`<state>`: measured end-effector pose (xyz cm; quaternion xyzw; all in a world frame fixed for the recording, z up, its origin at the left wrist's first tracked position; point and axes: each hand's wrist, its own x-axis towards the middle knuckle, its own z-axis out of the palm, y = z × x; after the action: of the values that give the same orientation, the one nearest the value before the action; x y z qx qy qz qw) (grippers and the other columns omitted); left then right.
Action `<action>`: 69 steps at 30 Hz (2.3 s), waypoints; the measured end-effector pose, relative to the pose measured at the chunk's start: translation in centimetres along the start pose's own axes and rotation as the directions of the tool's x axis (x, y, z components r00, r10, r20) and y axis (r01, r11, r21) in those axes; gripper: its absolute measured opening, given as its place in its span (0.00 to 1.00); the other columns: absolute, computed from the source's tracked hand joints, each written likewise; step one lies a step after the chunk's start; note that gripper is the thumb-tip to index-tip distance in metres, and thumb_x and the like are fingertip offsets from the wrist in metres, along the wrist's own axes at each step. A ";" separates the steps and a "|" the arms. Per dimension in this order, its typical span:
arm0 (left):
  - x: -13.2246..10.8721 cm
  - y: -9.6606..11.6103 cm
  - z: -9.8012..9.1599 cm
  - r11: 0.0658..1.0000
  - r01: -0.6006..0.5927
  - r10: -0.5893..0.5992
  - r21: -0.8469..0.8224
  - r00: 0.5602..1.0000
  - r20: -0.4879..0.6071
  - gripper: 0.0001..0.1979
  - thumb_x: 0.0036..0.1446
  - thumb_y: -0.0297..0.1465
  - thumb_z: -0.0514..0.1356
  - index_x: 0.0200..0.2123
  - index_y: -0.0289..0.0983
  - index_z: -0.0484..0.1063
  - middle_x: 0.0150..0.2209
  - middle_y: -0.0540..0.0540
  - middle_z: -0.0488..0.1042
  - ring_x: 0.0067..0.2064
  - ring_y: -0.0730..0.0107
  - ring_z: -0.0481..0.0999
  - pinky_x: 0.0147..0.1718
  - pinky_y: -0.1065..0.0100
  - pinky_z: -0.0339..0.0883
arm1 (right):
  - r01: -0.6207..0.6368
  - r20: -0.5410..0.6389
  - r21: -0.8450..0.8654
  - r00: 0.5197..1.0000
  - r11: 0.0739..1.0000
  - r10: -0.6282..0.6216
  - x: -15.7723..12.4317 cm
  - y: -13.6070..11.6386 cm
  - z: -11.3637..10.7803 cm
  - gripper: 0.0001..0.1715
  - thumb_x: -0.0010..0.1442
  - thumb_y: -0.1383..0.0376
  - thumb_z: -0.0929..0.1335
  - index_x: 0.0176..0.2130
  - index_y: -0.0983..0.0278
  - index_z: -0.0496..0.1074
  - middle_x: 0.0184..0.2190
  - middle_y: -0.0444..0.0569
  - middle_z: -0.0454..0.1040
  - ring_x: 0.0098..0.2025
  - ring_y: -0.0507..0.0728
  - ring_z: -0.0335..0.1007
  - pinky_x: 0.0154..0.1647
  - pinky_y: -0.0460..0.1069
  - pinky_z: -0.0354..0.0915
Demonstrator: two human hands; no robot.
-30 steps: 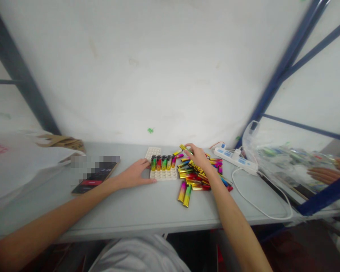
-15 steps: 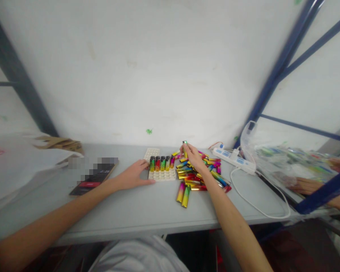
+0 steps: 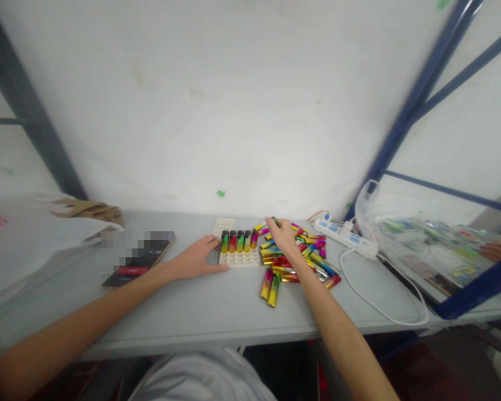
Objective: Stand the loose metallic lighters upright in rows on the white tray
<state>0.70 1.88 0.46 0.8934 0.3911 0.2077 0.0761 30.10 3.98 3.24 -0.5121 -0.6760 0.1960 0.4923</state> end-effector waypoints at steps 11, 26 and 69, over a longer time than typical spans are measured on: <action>0.0 0.2 -0.1 1.000 -0.007 0.007 0.023 1.000 0.009 0.30 0.55 0.58 0.63 0.44 0.38 0.72 0.48 0.40 0.74 0.51 0.50 0.74 0.52 0.57 0.68 | -0.006 -0.006 -0.075 1.000 0.997 0.005 -0.6 -1.7 0.7 0.29 0.60 0.44 0.62 0.19 0.59 0.57 0.16 0.41 0.56 0.22 0.51 0.53 0.25 0.48 0.52; 0.0 0.1 -0.1 1.000 -0.002 0.002 0.024 1.000 0.012 0.32 0.55 0.58 0.63 0.46 0.36 0.72 0.49 0.39 0.74 0.52 0.50 0.73 0.54 0.55 0.68 | 0.114 0.052 -0.123 0.993 0.986 -0.109 -0.8 -1.3 0.2 0.23 0.69 0.47 0.60 0.31 0.60 0.62 0.21 0.39 0.64 0.26 0.53 0.61 0.30 0.47 0.58; 0.1 0.2 -0.4 0.999 0.009 -0.009 -0.038 1.000 0.009 0.29 0.53 0.57 0.65 0.44 0.39 0.72 0.48 0.40 0.74 0.51 0.50 0.74 0.53 0.54 0.69 | 0.200 0.231 -0.722 0.972 0.662 -0.041 4.9 1.5 -2.4 0.34 0.66 0.44 0.65 0.23 0.64 0.79 0.22 0.58 0.78 0.29 0.60 0.75 0.33 0.50 0.63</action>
<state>0.73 1.76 0.86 0.8909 0.3908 0.2108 0.0959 33.01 8.34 5.42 -0.5997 -0.7743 -0.0794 0.1856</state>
